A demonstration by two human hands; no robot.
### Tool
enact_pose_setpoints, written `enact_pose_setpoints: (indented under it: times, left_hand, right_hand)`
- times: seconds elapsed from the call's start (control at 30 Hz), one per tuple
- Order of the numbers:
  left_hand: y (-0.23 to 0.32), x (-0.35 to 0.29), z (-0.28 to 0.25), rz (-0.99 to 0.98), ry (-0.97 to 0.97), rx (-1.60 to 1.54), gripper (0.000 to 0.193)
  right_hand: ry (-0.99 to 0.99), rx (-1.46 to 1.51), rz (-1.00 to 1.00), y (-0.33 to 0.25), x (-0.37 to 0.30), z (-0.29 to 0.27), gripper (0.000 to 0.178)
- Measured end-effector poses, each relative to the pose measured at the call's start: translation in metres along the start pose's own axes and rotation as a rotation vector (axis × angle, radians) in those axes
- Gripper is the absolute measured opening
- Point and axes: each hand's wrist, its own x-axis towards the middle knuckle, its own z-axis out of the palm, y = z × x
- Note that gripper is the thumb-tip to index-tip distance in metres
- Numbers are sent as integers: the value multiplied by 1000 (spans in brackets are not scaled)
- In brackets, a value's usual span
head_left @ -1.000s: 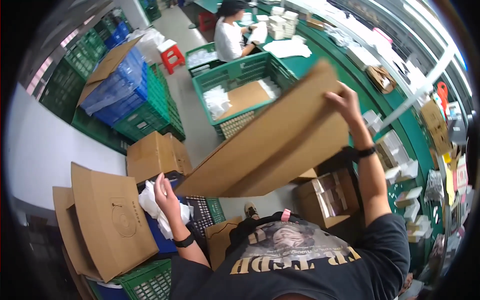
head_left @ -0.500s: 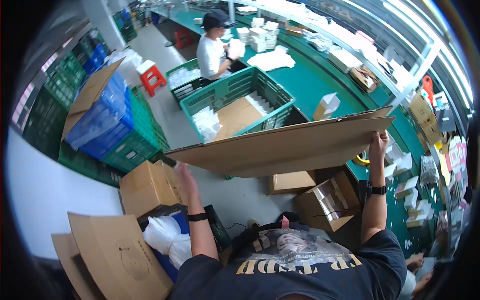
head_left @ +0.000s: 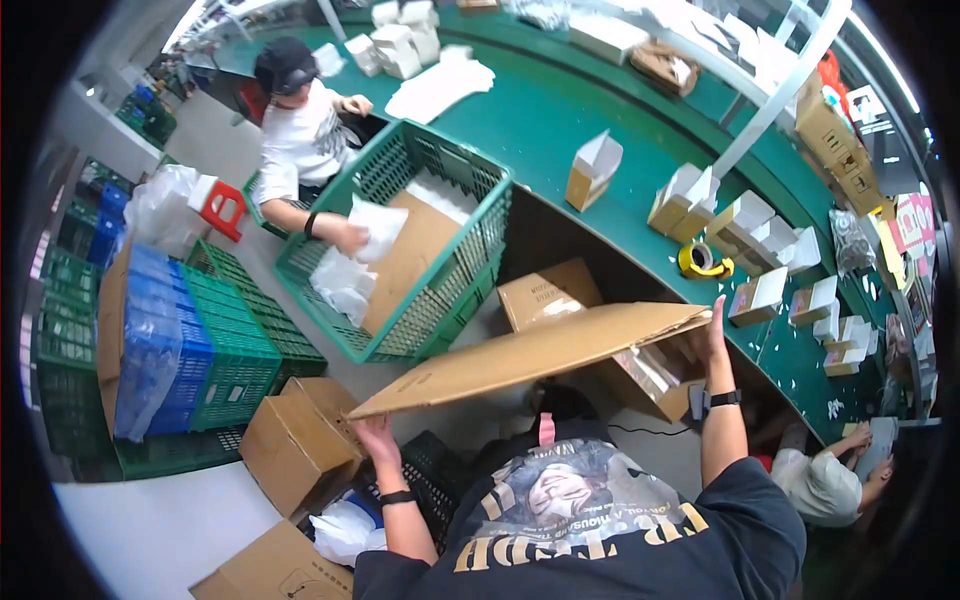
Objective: The person packs speakers and cables into small boxes, places the boxes into a larger shipping carton, and then folds a flat cardboard sheet into a new carton.
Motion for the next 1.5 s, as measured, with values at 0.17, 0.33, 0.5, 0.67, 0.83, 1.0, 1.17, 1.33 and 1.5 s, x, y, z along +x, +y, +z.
enact_pose_setpoints:
  times: [0.17, 0.33, 0.5, 0.67, 0.83, 1.0, 1.17, 1.33, 1.5]
  left_hand:
    - [84, -43, 42, -271, -190, 167, 80]
    - [121, -64, 77, -334, -244, 620, 70]
    - [117, -39, 88, -319, -208, 704, 62]
    - [122, 0, 100, -277, -234, 600, 52]
    - [108, 33, 116, -336, -304, 884, 44]
    - [91, 23, 90, -387, -387, 761, 41]
    - [93, 8, 89, -666, -254, 620, 33]
    - [112, 35, 81, -641, -365, 586, 27]
    - [111, 57, 53, -735, -440, 477, 25]
  right_hand:
    - [-1, -327, -19, -38, -30, -54, 65]
    - [-178, -828, 289, -80, -31, -38, 58]
    - [-47, -802, 325, -103, -42, -18, 55]
    - [-13, -800, 284, -111, -16, -1, 49]
    - [-82, -929, 296, -90, 17, 15, 45]
    - [20, -604, 179, -55, 21, 15, 47]
    - [225, -591, 152, -48, -2, 17, 46]
    - [308, -541, 22, -63, -51, 55, 35]
    - [439, -530, -127, -78, -124, 93, 26]
